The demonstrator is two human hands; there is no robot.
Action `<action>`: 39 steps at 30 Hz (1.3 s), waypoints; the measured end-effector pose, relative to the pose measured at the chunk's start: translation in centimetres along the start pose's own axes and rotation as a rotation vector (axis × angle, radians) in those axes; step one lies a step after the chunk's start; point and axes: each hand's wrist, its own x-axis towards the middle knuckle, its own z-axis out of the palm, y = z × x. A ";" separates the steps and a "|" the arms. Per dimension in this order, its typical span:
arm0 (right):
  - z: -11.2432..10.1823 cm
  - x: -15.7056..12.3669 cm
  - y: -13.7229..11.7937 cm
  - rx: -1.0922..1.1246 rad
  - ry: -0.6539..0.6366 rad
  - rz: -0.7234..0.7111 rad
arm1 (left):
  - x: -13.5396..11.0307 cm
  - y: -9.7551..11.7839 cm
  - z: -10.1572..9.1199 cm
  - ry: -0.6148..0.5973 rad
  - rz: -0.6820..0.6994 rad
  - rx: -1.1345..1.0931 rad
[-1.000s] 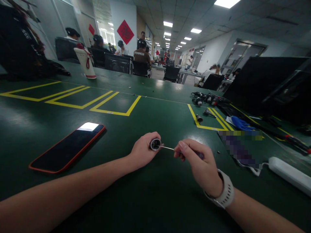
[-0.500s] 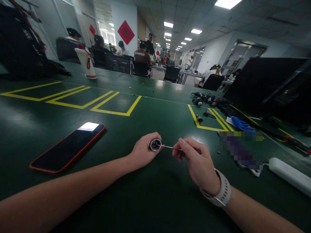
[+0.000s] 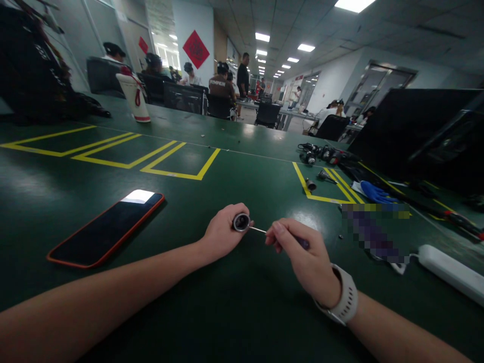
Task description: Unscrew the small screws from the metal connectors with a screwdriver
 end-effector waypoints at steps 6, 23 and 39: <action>0.3 0.8 1.2 0.268 0.063 0.151 | 0.8 0.0 -0.1 0.038 0.074 -0.097; -0.2 1.7 2.1 0.152 0.153 0.106 | 4.6 -1.0 1.3 0.129 0.154 0.076; -0.1 1.0 1.3 0.009 0.123 0.074 | 4.0 -1.1 1.2 0.110 0.089 0.140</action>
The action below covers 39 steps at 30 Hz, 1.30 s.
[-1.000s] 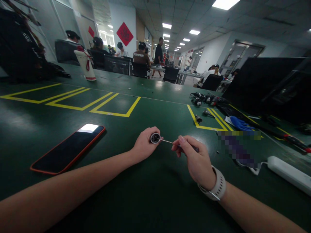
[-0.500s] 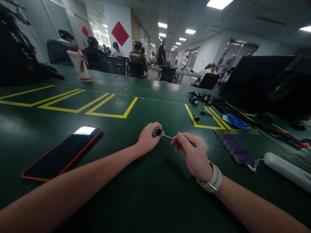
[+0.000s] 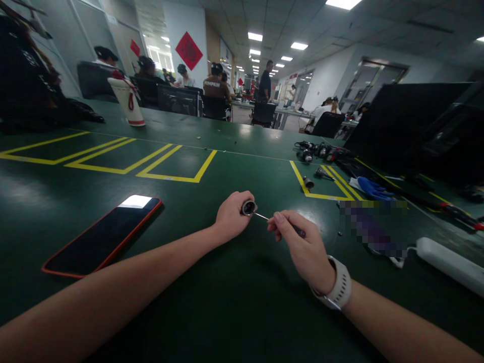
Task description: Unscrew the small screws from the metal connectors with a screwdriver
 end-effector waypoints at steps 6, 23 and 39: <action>0.5 0.6 0.7 0.413 0.057 0.190 | 0.1 0.1 -0.1 -0.010 0.013 -0.162; 0.5 0.6 1.2 0.399 0.067 0.199 | -0.1 0.3 -0.3 -0.040 -0.022 -0.053; 0.3 0.3 1.2 0.212 0.079 0.110 | -0.2 0.4 -0.3 -0.058 -0.017 0.035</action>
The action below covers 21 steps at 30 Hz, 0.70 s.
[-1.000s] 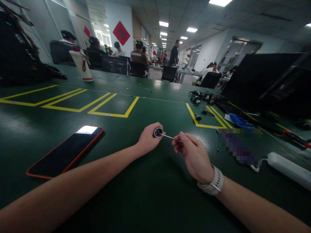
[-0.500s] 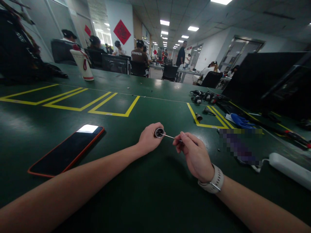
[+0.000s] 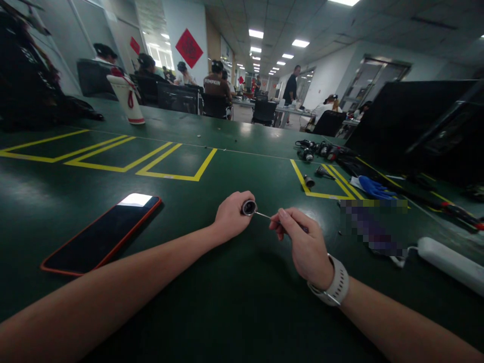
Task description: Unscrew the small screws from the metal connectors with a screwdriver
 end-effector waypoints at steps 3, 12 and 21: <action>0.1 0.2 -0.1 0.144 -0.003 0.056 | 0.0 0.0 -0.1 0.022 0.027 -0.079; 0.2 0.1 0.1 0.216 0.022 0.072 | 0.1 -0.2 0.1 0.034 0.029 -0.105; 0.2 0.0 -0.2 0.173 -0.011 0.094 | -0.1 -0.1 0.0 0.045 0.042 -0.037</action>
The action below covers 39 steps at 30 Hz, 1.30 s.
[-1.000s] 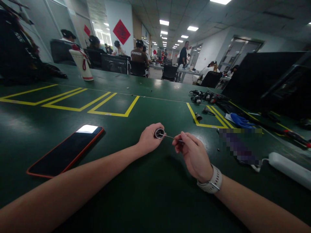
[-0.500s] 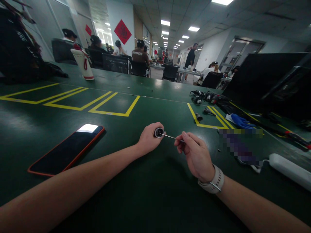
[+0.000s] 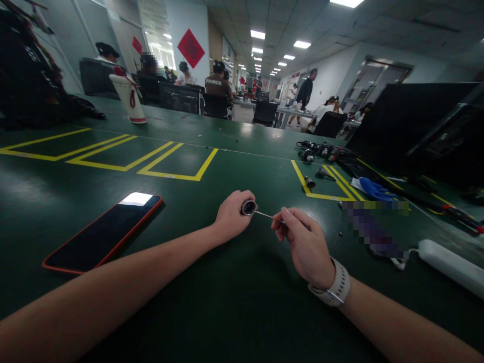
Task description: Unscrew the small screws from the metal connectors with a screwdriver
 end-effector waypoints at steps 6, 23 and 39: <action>0.5 0.2 -0.2 0.222 0.036 0.118 | 0.0 -0.1 0.1 0.012 0.060 -0.105; 0.2 0.0 0.1 0.094 0.009 0.032 | 0.0 -0.3 0.2 0.027 0.032 -0.094; 0.1 -0.1 0.2 -0.077 0.010 -0.027 | 0.1 -0.3 0.2 0.025 -0.009 -0.049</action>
